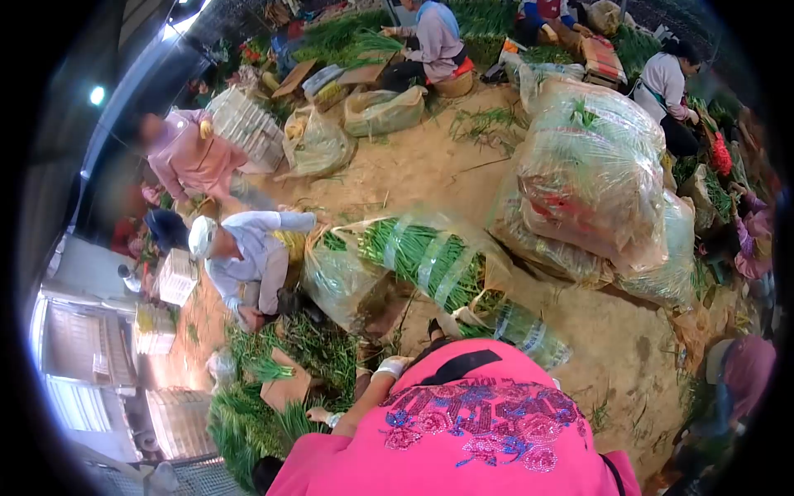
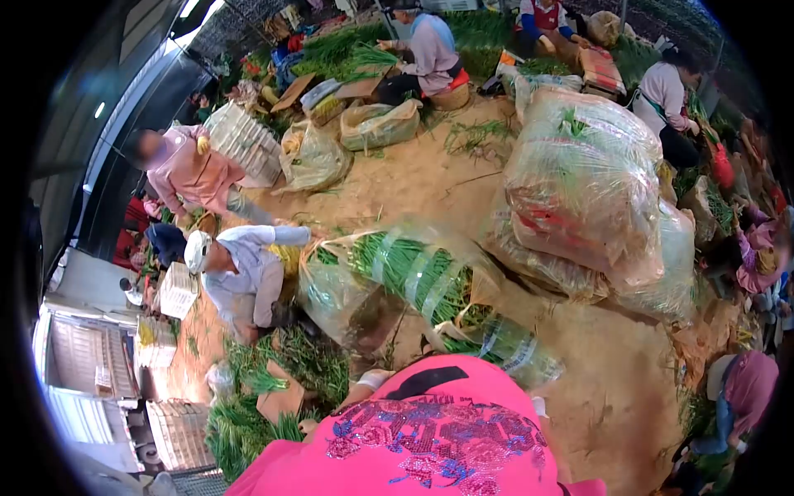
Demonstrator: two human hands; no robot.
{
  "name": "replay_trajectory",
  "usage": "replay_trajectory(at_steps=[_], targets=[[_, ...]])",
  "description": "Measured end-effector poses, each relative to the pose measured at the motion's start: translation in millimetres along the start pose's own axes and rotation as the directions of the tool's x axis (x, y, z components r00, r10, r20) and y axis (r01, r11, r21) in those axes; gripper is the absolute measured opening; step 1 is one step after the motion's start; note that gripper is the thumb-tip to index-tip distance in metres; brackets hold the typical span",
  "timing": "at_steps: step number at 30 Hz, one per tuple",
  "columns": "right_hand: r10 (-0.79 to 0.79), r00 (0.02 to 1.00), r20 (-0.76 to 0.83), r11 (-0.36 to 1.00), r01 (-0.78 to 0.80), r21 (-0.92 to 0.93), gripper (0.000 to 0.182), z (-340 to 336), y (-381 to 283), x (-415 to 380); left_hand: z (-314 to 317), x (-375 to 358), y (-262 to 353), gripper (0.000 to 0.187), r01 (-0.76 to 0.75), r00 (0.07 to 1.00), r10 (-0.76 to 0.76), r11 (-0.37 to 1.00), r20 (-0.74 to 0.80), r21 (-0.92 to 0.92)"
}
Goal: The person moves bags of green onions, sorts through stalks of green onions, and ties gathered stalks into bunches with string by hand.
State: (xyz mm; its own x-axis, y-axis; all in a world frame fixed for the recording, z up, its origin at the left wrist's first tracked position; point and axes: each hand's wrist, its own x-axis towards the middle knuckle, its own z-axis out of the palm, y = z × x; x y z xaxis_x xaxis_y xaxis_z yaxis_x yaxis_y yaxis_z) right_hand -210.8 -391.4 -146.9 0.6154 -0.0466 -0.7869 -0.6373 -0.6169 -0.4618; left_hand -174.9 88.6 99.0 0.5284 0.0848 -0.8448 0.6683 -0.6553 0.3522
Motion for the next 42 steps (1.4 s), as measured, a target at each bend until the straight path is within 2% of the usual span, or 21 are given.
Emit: replay_trajectory(at_steps=[1,2,3,6,7,10,11,14,15,18,21,24,28,30,33,36,38,39,40,41,42], targets=[[0.018,1.0,0.006,1.0,-0.018,0.024,0.037,0,-3,-1,1,-3,1,0.028,0.072,0.997,-0.071,0.993,0.012,-0.094],[0.03,0.999,0.012,0.999,-0.031,0.039,0.037,-1,-4,-2,0,-5,1,0.028,0.018,1.0,-0.019,0.999,-0.022,-0.041],[0.04,0.999,0.017,0.998,-0.041,0.054,0.037,0,-5,-3,-3,-10,10,0.027,0.129,0.992,-0.129,0.99,0.001,-0.051],[0.057,0.998,0.027,0.994,-0.059,0.087,0.037,-3,-9,-3,-1,-9,-3,0.027,-0.059,0.996,0.065,0.993,-0.061,0.104],[0.061,0.998,0.028,0.993,-0.063,0.097,0.037,-4,-10,-3,2,5,-18,0.027,-0.069,0.997,0.07,0.996,-0.012,0.064],[0.074,0.997,0.027,0.99,-0.077,0.118,0.037,-5,-12,-4,7,27,-25,0.026,0.072,0.997,-0.073,0.997,0.027,0.019],[0.076,0.997,0.027,0.989,-0.079,0.124,0.037,-4,-12,-4,-4,1,7,0.028,0.169,0.986,-0.169,0.981,0.009,-0.095],[0.084,0.996,0.026,0.985,-0.087,0.146,0.036,-5,-13,-5,21,78,-67,0.038,0.176,0.984,-0.158,0.917,0.079,-0.358],[0.088,0.996,0.025,0.985,-0.09,0.149,0.036,-4,-13,-5,22,79,-68,0.035,0.165,0.986,-0.131,0.858,0.103,-0.487],[0.095,0.995,0.027,0.982,-0.098,0.163,0.036,-3,-11,-8,20,77,-66,0.033,0.109,0.994,-0.106,0.942,0.025,-0.319],[0.099,0.995,0.031,0.98,-0.103,0.172,0.036,-3,-9,-8,17,62,-55,0.028,0.2,0.98,-0.184,0.847,0.081,-0.492],[0.102,0.994,0.036,0.978,-0.107,0.178,0.036,-4,-8,-7,22,68,-67,0.026,-0.077,0.995,0.095,0.943,0.039,-0.324],[0.101,0.994,0.042,0.978,-0.107,0.178,0.036,-3,-5,-7,18,36,-39,0.026,0.17,0.985,-0.125,0.776,0.117,-0.607],[0.101,0.994,0.044,0.977,-0.107,0.185,0.036,-4,-4,-8,20,37,-45,0.029,0.045,0.999,-0.048,0.929,0.003,-0.367],[0.104,0.994,0.045,0.976,-0.111,0.19,0.036,-4,-2,-10,26,57,-65,0.031,-0.136,0.988,0.128,0.985,-0.083,-0.103],[0.107,0.993,0.043,0.973,-0.114,0.199,0.035,-5,1,-14,23,68,-60,0.029,0.146,0.989,-0.12,0.816,0.083,-0.559],[0.111,0.993,0.043,0.971,-0.117,0.208,0.035,-6,2,-17,0,61,-28,0.022,0.218,0.975,-0.201,0.776,0.097,-0.592],[0.114,0.992,0.045,0.97,-0.121,0.211,0.035,-6,3,-18,-22,39,4,0.022,0.054,0.993,-0.098,0.86,-0.06,-0.507],[0.114,0.992,0.047,0.968,-0.121,0.218,0.035,-6,4,-19,-40,40,2,0.022,-0.077,0.995,0.007,0.686,-0.099,-0.724],[0.116,0.992,0.047,0.967,-0.124,0.221,0.035,-7,4,-20,-65,48,11,0.026,-0.129,0.967,-0.08,0.668,-0.243,-0.733],[0.115,0.992,0.05,0.966,-0.124,0.226,0.035,-6,4,-22,-105,61,0,0.052,0.051,0.998,-0.047,0.213,0.042,-0.976]])
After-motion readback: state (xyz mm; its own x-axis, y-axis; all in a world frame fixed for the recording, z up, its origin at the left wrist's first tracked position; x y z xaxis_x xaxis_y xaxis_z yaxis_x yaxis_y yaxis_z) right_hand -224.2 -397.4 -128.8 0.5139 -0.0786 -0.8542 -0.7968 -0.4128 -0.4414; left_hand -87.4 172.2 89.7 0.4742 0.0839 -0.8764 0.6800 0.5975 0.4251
